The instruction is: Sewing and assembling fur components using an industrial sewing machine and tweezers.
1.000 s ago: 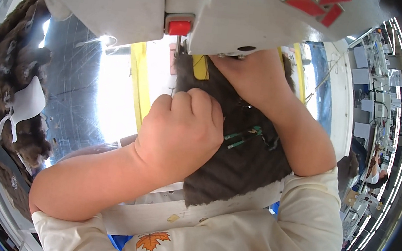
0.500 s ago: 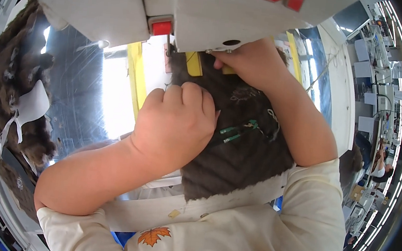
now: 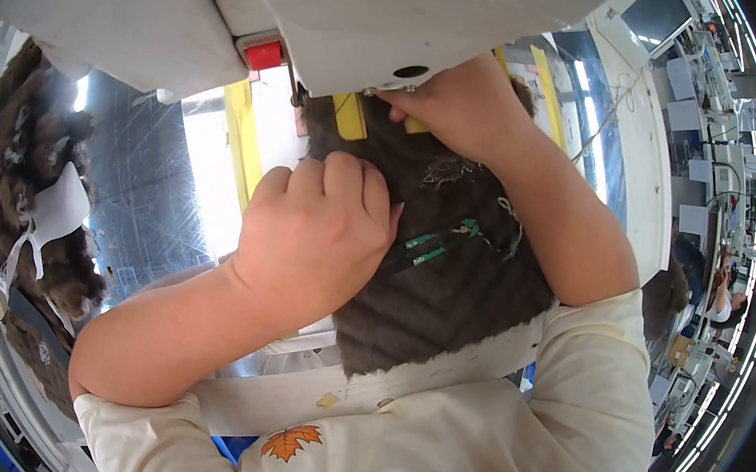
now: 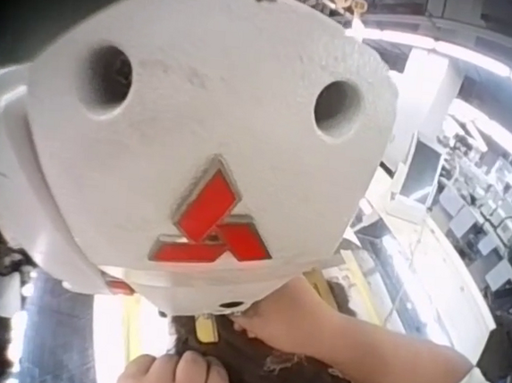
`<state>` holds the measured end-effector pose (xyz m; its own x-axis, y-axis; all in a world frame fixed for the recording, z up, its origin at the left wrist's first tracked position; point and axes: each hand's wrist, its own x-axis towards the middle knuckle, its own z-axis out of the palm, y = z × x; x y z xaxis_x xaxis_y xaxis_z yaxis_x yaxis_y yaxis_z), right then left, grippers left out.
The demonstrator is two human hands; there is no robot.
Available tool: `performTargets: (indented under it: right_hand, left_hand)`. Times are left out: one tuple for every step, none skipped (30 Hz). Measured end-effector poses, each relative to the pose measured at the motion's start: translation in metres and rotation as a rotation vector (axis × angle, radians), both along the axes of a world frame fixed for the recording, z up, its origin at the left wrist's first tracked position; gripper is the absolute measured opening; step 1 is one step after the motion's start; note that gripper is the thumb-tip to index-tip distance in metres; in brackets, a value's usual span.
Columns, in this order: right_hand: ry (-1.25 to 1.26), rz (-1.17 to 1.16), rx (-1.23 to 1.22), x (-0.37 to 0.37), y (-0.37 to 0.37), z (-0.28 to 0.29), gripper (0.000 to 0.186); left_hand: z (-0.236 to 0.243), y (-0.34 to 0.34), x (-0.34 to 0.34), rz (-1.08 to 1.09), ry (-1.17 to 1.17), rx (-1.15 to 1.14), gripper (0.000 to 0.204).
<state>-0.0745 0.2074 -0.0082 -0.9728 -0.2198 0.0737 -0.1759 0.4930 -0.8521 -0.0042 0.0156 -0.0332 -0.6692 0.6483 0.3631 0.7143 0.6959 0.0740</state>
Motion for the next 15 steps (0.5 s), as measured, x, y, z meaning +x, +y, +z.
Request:
performTargets:
  right_hand:
    - [-0.001,-0.001,0.000,0.000,0.000,0.000,0.020]
    - [-0.003,0.005,0.012,-0.001,0.000,0.000,0.020]
    - [-0.004,0.011,0.022,-0.001,0.000,0.001,0.021]
    - [-0.005,0.010,0.021,-0.001,0.000,0.001,0.021]
    - [-0.013,0.007,0.019,-0.001,0.000,0.001,0.019]
    - [-0.020,0.003,0.017,-0.001,0.000,0.001,0.018]
    - [-0.020,0.001,0.016,-0.002,0.000,-0.002,0.018]
    - [0.070,0.000,0.051,-0.003,0.001,-0.007,0.016]
    - [0.161,-0.004,0.087,-0.004,0.003,-0.010,0.015]
    - [0.162,-0.011,0.087,-0.004,0.005,-0.012,0.015]
    - [0.282,-0.004,0.136,-0.005,0.008,-0.013,0.015]
    - [0.401,0.006,0.183,-0.005,0.009,-0.013,0.017]
    - [0.404,0.001,0.181,-0.004,0.011,-0.012,0.017]
    - [0.427,0.014,0.287,-0.002,0.015,-0.010,0.019]
    - [0.450,0.029,0.391,0.000,0.018,-0.007,0.021]
  left_hand:
    - [0.000,0.000,0.000,0.001,0.001,-0.002,0.031]
    - [0.000,0.000,0.000,0.000,-0.001,-0.002,0.031]
    - [0.000,-0.001,-0.001,-0.002,0.000,-0.004,0.031]
    - [0.001,-0.001,-0.001,-0.003,0.001,-0.005,0.031]
    - [0.001,-0.001,-0.001,-0.005,0.002,-0.006,0.031]
    - [0.001,-0.001,-0.001,-0.003,0.002,-0.009,0.031]
    - [0.002,-0.001,-0.001,-0.001,0.003,-0.012,0.031]
    - [0.002,-0.001,-0.002,-0.005,0.004,-0.013,0.031]
    - [0.003,-0.002,-0.002,-0.005,0.010,-0.020,0.032]
    - [0.003,-0.002,-0.002,-0.007,0.017,-0.027,0.033]
    - [0.004,-0.002,-0.003,-0.014,0.020,-0.028,0.033]
    - [0.005,-0.003,-0.004,-0.006,0.031,-0.025,0.036]
    - [0.006,-0.003,-0.004,0.001,0.042,-0.023,0.040]
    - [0.007,-0.004,-0.005,-0.004,0.045,-0.027,0.040]
    - [0.008,-0.004,-0.005,-0.006,0.045,-0.023,0.044]
